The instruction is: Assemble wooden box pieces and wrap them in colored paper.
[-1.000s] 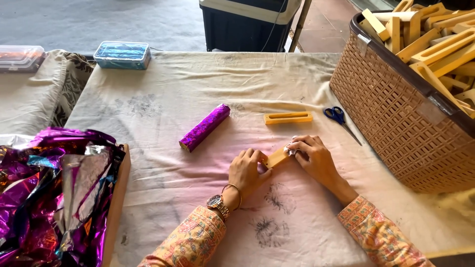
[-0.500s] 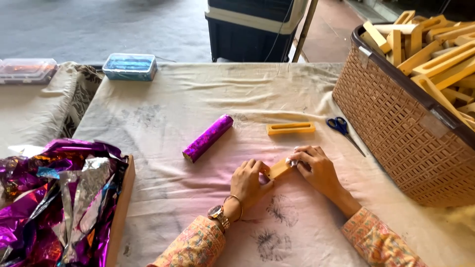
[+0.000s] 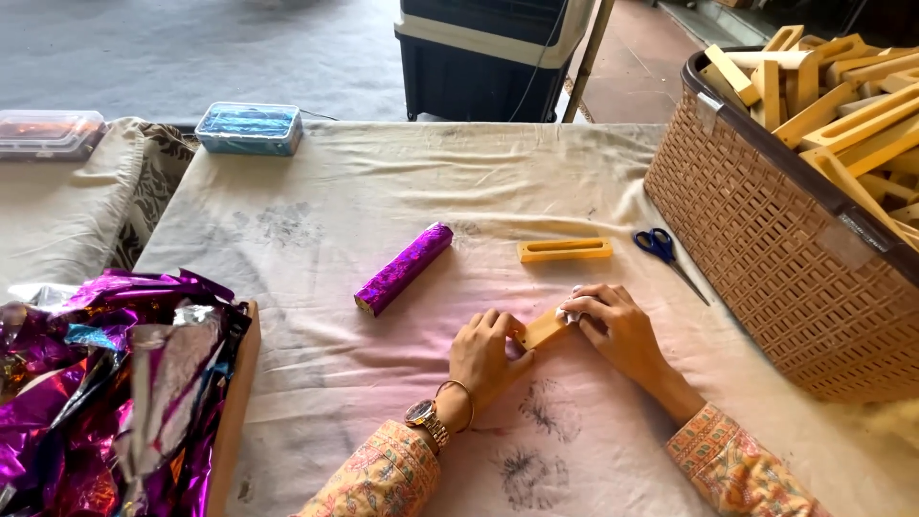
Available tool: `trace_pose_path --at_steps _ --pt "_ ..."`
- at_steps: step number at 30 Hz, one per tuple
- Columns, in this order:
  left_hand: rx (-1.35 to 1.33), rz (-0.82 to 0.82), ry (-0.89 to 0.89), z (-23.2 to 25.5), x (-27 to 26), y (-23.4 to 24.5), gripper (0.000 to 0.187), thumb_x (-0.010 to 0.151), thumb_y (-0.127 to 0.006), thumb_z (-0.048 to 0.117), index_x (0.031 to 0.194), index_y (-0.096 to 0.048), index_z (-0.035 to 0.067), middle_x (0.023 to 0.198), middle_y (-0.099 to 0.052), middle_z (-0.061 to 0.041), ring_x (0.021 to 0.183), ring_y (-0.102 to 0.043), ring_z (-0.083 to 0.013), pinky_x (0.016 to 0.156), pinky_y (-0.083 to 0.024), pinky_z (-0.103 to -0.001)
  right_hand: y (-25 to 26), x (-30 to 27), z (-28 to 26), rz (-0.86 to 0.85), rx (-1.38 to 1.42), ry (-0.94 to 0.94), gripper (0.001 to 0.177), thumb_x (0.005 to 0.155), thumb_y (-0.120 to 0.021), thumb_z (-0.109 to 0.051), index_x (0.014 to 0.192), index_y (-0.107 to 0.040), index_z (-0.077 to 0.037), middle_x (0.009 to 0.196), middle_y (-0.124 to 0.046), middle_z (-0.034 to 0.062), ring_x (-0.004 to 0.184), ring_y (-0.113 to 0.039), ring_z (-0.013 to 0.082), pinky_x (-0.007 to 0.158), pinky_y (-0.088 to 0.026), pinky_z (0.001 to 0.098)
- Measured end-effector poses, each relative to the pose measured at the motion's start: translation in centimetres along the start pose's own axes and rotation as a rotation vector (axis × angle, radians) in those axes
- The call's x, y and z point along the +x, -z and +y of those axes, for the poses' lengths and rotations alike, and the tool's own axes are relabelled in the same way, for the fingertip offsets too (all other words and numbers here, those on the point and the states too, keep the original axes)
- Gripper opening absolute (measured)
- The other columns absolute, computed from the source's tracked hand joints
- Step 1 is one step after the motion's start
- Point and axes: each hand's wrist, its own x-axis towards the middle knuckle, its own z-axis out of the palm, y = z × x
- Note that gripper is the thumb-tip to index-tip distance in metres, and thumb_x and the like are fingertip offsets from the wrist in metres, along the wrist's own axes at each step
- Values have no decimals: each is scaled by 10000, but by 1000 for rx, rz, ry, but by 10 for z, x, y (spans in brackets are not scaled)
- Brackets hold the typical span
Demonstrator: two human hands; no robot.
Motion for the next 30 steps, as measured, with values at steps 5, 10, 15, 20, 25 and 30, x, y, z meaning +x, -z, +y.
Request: trace_pose_path --at_steps 5,10,15,20,25,30 --pt "5 -14 6 1 1 0 324 744 -828 320 968 -683 137 996 -660 -54 988 -629 -258 836 -510 -403 5 2 -6 -5 -3 11 219 813 -732 -84 1011 -764 -174 1109 -704 14 1055 -642 261 888 -553 381" --pt "-3 9 -15 -1 -1 0 325 724 -841 321 952 -690 146 988 -665 -47 981 -629 -261 831 -509 -407 2 0 -4 -2 -13 8 253 790 -734 -80 1015 -767 -189 1111 -704 16 1040 -642 267 883 -553 383" --pt "21 19 0 -2 0 -2 307 730 -841 302 957 -692 161 1014 -669 -36 971 -634 -249 830 -518 -402 8 -2 -30 -135 286 83 393 791 -593 17 1098 -768 -155 1177 -724 -3 1057 -682 206 926 -580 361" --pt "-72 6 22 -7 -4 -12 550 744 -852 260 1169 -536 111 938 -687 -37 915 -655 -249 800 -519 -411 5 -1 -36 -149 217 340 279 803 -741 -92 1081 -763 -89 1208 -723 65 1178 -651 281 986 -525 432" --pt "-105 27 11 -5 -2 -8 688 742 -878 243 1218 -411 74 877 -692 -65 878 -673 -281 758 -513 -434 -3 1 17 -27 45 -19 228 821 -717 -62 1031 -786 -121 1187 -743 66 1153 -684 264 995 -565 390" --pt "-104 8 10 -20 -2 -22 754 717 -848 217 1284 -382 48 926 -672 -86 885 -668 -285 799 -531 -413 1 3 -68 -183 258 332 289 853 -758 -59 1137 -738 -5 1259 -693 151 1175 -655 320 986 -529 415"
